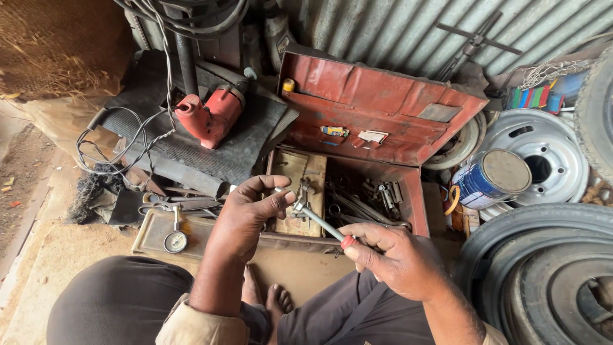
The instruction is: The person sits on the ground in front of an open toolbox and sorts through a tray of wrenches and small metal fittings. They pick up small metal parts, screw and unscrew components by hand, use a red-handled tool on a fitting, and place items back into the toolbox tray.
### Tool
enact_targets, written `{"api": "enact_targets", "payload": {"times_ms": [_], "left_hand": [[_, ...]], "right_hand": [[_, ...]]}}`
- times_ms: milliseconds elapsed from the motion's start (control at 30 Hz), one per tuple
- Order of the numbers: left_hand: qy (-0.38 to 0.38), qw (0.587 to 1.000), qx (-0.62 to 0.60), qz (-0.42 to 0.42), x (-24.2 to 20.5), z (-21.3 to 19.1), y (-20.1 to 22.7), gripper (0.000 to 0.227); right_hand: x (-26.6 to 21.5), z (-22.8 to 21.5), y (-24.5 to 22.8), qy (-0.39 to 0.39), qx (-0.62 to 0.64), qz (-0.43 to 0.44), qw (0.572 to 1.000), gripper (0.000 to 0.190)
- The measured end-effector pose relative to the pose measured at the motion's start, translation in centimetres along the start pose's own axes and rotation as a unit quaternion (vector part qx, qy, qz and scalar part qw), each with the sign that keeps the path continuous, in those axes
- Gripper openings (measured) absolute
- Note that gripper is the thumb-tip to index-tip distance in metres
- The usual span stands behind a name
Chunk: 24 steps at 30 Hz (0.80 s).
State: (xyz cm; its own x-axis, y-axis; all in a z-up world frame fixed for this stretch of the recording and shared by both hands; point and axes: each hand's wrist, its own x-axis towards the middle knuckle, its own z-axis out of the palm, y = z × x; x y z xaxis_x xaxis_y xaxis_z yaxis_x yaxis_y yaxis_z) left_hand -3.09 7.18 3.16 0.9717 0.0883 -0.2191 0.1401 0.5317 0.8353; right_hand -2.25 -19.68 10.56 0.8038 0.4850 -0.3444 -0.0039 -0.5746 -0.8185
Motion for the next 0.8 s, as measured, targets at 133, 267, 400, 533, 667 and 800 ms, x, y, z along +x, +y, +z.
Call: {"api": "enact_targets", "payload": {"times_ms": [133,267,400,533,667,800], "left_hand": [[0.001,1.000,0.002,-0.005,0.0,-0.2,0.1,0.037],[0.011,0.999,-0.020,-0.029,0.2,-0.4,0.2,0.036],[0.018,0.995,-0.094,-0.017,1.3,-1.5,-1.3,0.028],[0.058,0.990,-0.126,-0.034,1.9,-1.6,-2.2,0.023],[0.080,0.985,-0.136,-0.070,1.9,-0.7,-2.1,0.021],[0.081,0.983,-0.135,-0.090,1.7,-0.3,-1.9,0.021]], "right_hand": [[0.1,0.5,-0.1,0.003,0.007,0.053,0.999,0.039],[-0.2,0.6,-0.2,0.000,0.070,-0.044,0.997,0.041],[-1.3,0.4,-1.3,0.022,0.018,-0.121,0.992,0.048],[-1.6,1.2,-1.8,0.059,0.072,-0.159,0.983,0.036],[-2.1,2.0,-3.7,0.157,0.097,-0.251,0.950,0.021],[-2.4,2.5,-5.6,0.226,0.023,-0.286,0.931,0.025]]}}
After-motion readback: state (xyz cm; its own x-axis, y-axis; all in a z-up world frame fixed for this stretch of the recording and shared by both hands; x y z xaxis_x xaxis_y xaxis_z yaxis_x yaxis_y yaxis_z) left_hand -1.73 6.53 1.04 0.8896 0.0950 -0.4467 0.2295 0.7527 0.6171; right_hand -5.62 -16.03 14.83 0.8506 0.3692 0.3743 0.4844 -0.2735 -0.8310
